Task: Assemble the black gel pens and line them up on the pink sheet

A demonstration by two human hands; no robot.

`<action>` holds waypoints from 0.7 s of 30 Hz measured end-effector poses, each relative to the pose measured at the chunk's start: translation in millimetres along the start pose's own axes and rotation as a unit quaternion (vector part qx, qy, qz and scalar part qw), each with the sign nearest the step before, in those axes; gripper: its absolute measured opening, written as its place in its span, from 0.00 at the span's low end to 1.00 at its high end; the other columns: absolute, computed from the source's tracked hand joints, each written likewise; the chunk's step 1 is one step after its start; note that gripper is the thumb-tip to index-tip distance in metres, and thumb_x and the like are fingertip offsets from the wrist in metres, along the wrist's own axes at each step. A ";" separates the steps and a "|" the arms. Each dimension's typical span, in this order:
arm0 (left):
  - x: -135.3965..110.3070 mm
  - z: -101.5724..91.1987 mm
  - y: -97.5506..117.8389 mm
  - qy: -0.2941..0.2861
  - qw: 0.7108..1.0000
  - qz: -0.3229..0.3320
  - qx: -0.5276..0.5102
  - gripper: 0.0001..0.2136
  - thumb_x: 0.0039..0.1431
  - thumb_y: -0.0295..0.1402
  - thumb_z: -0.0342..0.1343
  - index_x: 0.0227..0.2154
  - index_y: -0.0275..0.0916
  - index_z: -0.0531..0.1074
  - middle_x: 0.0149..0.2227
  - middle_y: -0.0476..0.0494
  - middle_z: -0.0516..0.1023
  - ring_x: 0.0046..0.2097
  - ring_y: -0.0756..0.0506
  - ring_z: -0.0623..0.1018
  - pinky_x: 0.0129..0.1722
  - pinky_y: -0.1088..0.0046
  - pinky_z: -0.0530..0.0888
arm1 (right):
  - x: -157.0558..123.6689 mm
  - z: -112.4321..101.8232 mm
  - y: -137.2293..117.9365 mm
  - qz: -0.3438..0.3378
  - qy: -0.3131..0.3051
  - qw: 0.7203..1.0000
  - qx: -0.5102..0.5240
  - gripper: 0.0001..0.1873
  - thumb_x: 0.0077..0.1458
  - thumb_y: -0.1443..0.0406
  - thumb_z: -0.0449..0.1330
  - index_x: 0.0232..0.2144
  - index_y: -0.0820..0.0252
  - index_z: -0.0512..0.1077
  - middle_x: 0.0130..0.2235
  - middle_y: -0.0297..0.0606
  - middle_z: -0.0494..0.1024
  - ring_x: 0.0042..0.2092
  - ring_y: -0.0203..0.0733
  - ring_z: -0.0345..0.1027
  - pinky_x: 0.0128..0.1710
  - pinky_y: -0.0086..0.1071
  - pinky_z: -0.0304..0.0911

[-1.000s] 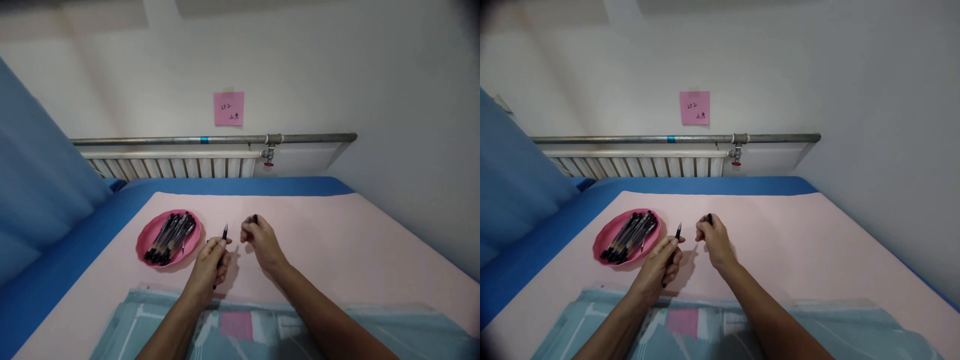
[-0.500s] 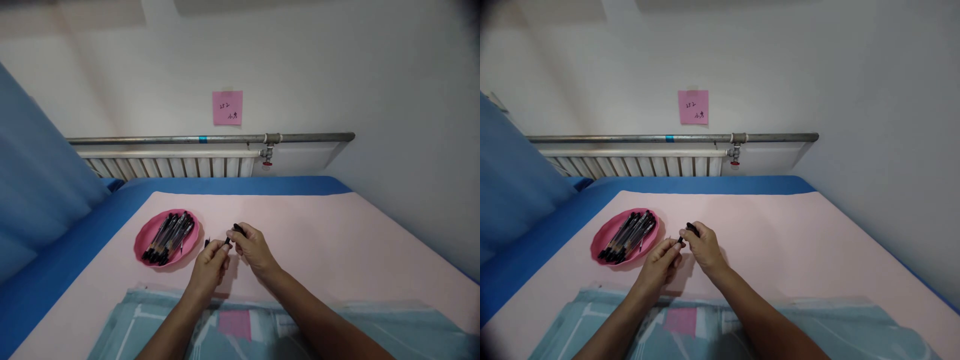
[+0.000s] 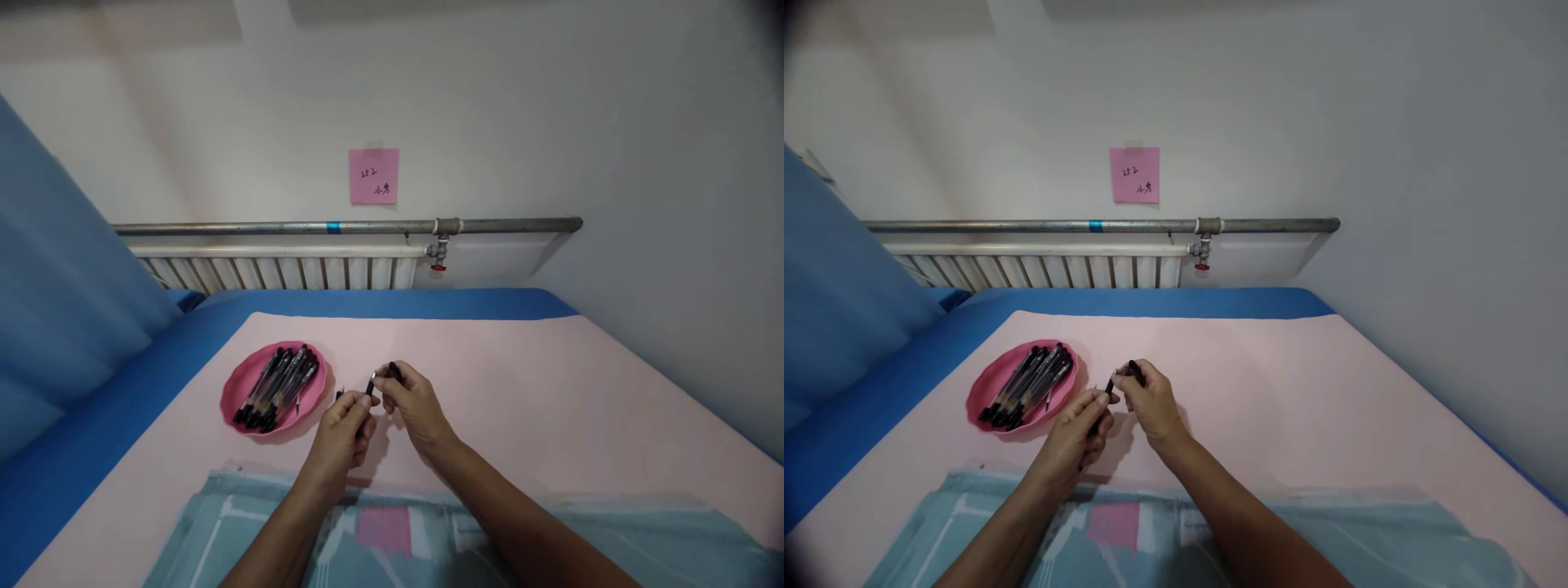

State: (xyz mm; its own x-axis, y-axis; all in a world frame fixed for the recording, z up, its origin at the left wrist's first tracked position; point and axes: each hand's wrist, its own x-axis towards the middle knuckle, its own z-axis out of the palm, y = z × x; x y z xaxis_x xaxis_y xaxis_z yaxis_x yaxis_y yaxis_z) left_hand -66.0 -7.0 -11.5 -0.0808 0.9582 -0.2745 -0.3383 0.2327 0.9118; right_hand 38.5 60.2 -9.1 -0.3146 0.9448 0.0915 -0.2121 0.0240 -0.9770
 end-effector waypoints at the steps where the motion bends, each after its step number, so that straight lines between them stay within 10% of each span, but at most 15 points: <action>1: 0.3 0.2 -0.3 0.001 1.000 0.005 0.006 0.14 0.50 0.45 0.53 0.32 0.39 0.65 0.17 0.59 0.59 0.13 0.60 0.48 0.13 0.83 0.43 | -0.9 1.0 -0.1 0.006 -0.002 1.000 -0.007 0.07 0.43 0.62 0.59 0.24 0.60 0.66 0.18 0.25 0.62 0.19 0.29 0.53 0.19 0.25 0.51; 21: 2.3 -2.7 -4.8 -0.004 0.998 0.034 0.058 0.12 0.53 0.44 0.50 0.31 0.39 0.65 0.16 0.59 0.58 0.13 0.59 0.50 0.12 0.83 0.45 | -0.3 3.0 -2.0 0.042 -0.015 0.998 0.035 0.09 0.43 0.61 0.59 0.25 0.62 0.68 0.16 0.25 0.59 0.20 0.30 0.52 0.21 0.26 0.52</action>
State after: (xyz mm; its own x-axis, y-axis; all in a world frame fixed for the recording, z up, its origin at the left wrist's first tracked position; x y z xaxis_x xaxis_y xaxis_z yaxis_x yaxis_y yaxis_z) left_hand -67.1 -6.3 -17.3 -0.0927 0.9736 -0.2086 -0.2206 0.1842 0.9578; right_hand 36.3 58.9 -6.6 -0.3609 0.9324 0.0168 -0.2476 -0.0785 -0.9657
